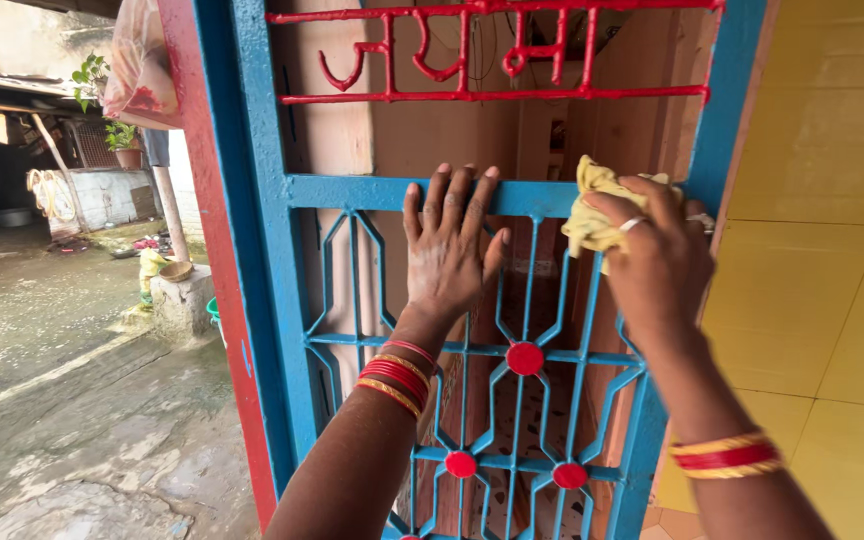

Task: The person wipes a blue decorative metal gate using a yellow cloth, cleaning both the vertical bars and the red painted symbols at the top.

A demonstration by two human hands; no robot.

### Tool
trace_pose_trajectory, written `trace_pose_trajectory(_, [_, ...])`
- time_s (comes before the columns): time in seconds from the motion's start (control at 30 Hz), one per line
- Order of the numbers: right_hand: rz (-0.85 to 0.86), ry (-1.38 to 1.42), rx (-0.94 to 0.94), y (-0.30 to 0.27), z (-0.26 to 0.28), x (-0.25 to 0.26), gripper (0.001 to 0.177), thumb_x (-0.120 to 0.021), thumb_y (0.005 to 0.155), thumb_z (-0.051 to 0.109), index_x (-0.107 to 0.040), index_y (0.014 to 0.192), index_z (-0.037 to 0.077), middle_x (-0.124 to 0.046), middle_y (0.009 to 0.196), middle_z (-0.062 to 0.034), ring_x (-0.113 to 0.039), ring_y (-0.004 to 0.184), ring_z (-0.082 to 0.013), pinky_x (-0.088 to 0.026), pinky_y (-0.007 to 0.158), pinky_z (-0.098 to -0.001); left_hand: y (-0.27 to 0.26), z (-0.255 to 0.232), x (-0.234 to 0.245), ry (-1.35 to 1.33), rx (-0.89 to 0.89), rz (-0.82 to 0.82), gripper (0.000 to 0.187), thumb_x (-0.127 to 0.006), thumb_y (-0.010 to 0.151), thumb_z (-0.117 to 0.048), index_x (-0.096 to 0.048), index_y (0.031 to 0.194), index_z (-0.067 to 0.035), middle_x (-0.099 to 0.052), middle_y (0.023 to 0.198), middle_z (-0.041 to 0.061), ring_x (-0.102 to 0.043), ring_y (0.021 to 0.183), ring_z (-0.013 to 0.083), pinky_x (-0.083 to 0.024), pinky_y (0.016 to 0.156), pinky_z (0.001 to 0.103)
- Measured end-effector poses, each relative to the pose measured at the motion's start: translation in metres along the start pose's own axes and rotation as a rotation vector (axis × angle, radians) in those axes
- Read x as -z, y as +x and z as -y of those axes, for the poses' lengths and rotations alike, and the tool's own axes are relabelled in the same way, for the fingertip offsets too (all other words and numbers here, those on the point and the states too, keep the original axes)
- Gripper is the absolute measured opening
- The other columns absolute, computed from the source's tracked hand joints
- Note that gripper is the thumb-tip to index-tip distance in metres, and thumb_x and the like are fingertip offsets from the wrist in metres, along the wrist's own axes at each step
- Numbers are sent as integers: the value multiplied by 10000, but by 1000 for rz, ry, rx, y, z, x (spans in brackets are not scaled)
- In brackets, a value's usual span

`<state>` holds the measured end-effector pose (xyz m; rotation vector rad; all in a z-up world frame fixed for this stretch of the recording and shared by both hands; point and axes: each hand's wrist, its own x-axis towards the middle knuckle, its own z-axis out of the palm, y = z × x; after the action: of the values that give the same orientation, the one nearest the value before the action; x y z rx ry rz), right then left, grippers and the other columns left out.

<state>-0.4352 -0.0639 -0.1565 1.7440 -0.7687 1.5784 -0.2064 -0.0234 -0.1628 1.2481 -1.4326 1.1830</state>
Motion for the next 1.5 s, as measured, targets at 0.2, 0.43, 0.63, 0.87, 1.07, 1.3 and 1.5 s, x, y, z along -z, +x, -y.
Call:
trace_pose_trajectory(0.2, [-2,57,-121,10,-16,27,494,-822,833,-8,-745,1251,245,-647,1331,13,-638,1165,-298,-525,989,-428,0,0,0,-36,-4,-26,724,-581,963,-442,-351,1602,-195,-430,1584,105,-299,1539,326,-108,1277,572])
trace_pose_trajectory(0.43, [156,175,4,14,57,7,548,-784,765,-50,-765,1221,254,-659,1278,5,-654,1094,-285,-565,903,-412,0,19,16,-33,-62,36,729,-563,991,-480,-335,1626,-204,-352,1669,90,-270,1571,283,-147,1278,563])
trace_pose_trajectory(0.63, [7,172,-62,18,61,1,550,-803,791,-33,-754,1271,229,-632,1290,-34,-649,1121,-303,-541,908,-434,-23,101,48,143,24,26,730,-540,981,-473,-320,1617,-188,-297,1682,122,-194,1568,310,-65,1232,632])
trace_pose_trajectory(0.87, [39,237,83,21,99,-33,550,-761,798,-99,-768,1238,230,-637,1258,-25,-656,1169,-294,-558,973,-404,-29,105,40,78,50,15,740,-552,930,-345,-331,1622,-199,-309,1682,99,-204,1591,303,-59,1272,619])
trace_pose_trajectory(1.07, [8,189,-38,28,106,-36,545,-763,801,-55,-753,1275,213,-635,1316,-32,-657,1188,-283,-555,978,-413,-31,105,40,62,74,39,731,-541,935,-359,-337,1621,-215,-296,1694,63,-218,1594,256,-62,1281,613])
trace_pose_trajectory(1.3, [51,233,205,43,174,-49,517,-779,796,-32,-778,1255,205,-649,1308,-30,-619,1177,-331,-509,1008,-450,-50,135,49,64,-6,92,719,-469,1070,-490,-286,1667,-135,-215,1752,83,-176,1635,262,-66,1315,566])
trace_pose_trajectory(1.5, [-85,127,175,30,199,-79,505,-726,753,-35,-802,1166,246,-669,1280,-23,-569,1213,-360,-507,1022,-457,-90,173,50,1,209,-38,756,-554,981,-347,-271,1607,-31,-236,1689,208,-253,1561,364,-182,1248,544])
